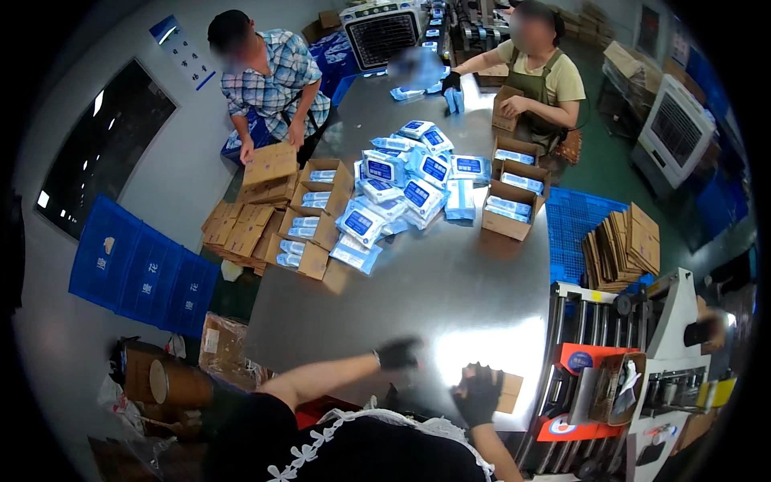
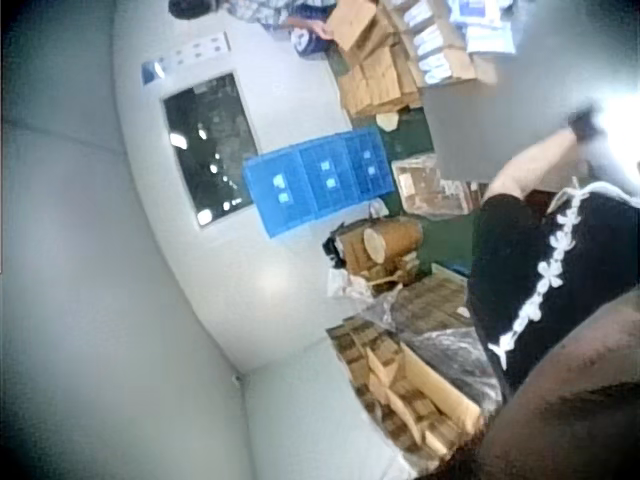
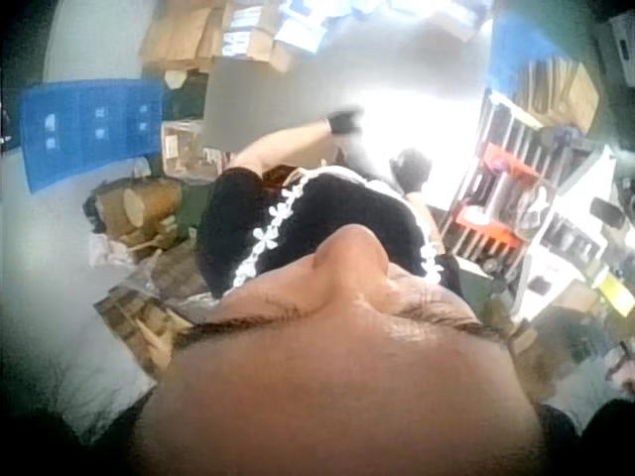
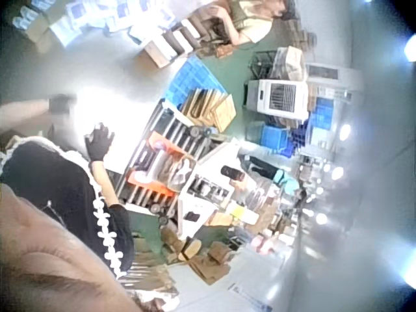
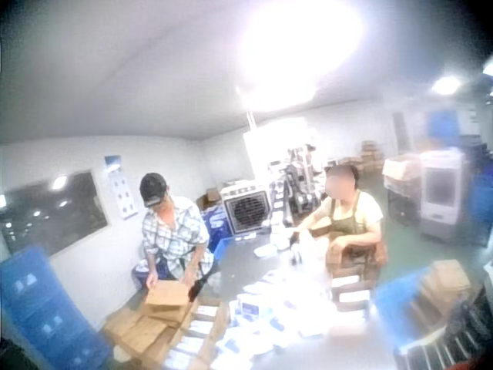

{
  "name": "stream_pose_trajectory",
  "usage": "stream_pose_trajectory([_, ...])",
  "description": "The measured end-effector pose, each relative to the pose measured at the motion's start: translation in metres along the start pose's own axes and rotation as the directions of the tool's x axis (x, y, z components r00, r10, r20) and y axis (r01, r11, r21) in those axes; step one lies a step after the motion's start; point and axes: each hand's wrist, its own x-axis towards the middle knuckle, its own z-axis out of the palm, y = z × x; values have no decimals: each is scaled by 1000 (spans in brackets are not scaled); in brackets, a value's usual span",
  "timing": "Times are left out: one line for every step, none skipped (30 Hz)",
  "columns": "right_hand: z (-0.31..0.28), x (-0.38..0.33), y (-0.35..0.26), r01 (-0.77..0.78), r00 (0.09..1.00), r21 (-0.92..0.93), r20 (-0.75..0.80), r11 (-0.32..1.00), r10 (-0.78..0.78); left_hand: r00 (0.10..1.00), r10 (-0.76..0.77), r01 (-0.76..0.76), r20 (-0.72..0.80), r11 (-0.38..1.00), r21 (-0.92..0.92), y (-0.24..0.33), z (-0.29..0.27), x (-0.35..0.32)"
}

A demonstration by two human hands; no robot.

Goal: The person packs multiple packs of wet wipes into small cardboard boxes, closes the boxes, and places them onto a conveyor belt for sealing.

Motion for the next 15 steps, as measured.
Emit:
stream_pose_trajectory([2, -9, 27, -35, 998, -74, -51, 997, 31, 975, -185, 191, -126, 981, 41, -7, -57, 36])
stream_pose_trajectory([-4, -17, 49, -19, 998, -65, -56, 998, 16, 891, -277, 331, -359, 939, 96, -31, -103, 44])
stream_pose_trajectory([-14, -23, 71, -8, 997, -60, -71, 998, 3, 747, -351, 472, -565, 878, 79, -55, -149, 53])
stream_pose_trajectory([-22, -23, 85, 15, 1000, -77, -4, 997, -16, 482, 18, 657, -876, 654, 375, -118, -178, 20])
stream_pose_trajectory([-38, -29, 104, 41, 999, -45, 11, 998, -40, 325, -294, 849, -899, 510, 141, -148, -213, 10])
stream_pose_trajectory([-31, -28, 126, 85, 996, 14, 13, 996, -85, 205, -156, 907, -966, 402, 127, -202, -275, -78])
stream_pose_trajectory([-47, -45, 150, -8, 999, -67, 43, 998, 11, 167, -514, 890, -841, 445, -95, -177, -273, -34])
stream_pose_trajectory([-61, -57, 169, -128, 981, -164, 124, 978, 149, 194, -653, 923, -732, 375, -90, -151, -267, 12])
stream_pose_trajectory([-66, -58, 182, -140, 981, -94, 123, 986, 151, 251, -631, 936, -734, 351, 18, -144, -275, -3])
stream_pose_trajectory([-63, -64, 195, -143, 979, -10, 145, 990, 143, 296, -702, 949, -648, 295, 114, -127, -284, -15])
stream_pose_trajectory([-57, -64, 205, -143, 978, 73, 167, 987, 129, 396, -634, 917, -664, 313, 249, -138, -277, -33])
stream_pose_trajectory([-79, -47, 190, -18, 995, 87, 103, 996, 9, 424, -594, 902, -684, 348, 257, -134, -281, -52])
stream_pose_trajectory([-75, -52, 194, 27, 996, -89, 83, 996, -20, 457, -556, 880, -694, 393, 265, -131, -277, -61])
stream_pose_trajectory([-57, -63, 198, -188, 981, 63, 57, 980, 185, 505, -486, 842, -713, 458, 285, -133, -273, -67])
stream_pose_trajectory([-42, -54, 191, -364, 930, 280, 63, 888, 361, 537, -419, 808, -732, 504, 304, -139, -274, -73])
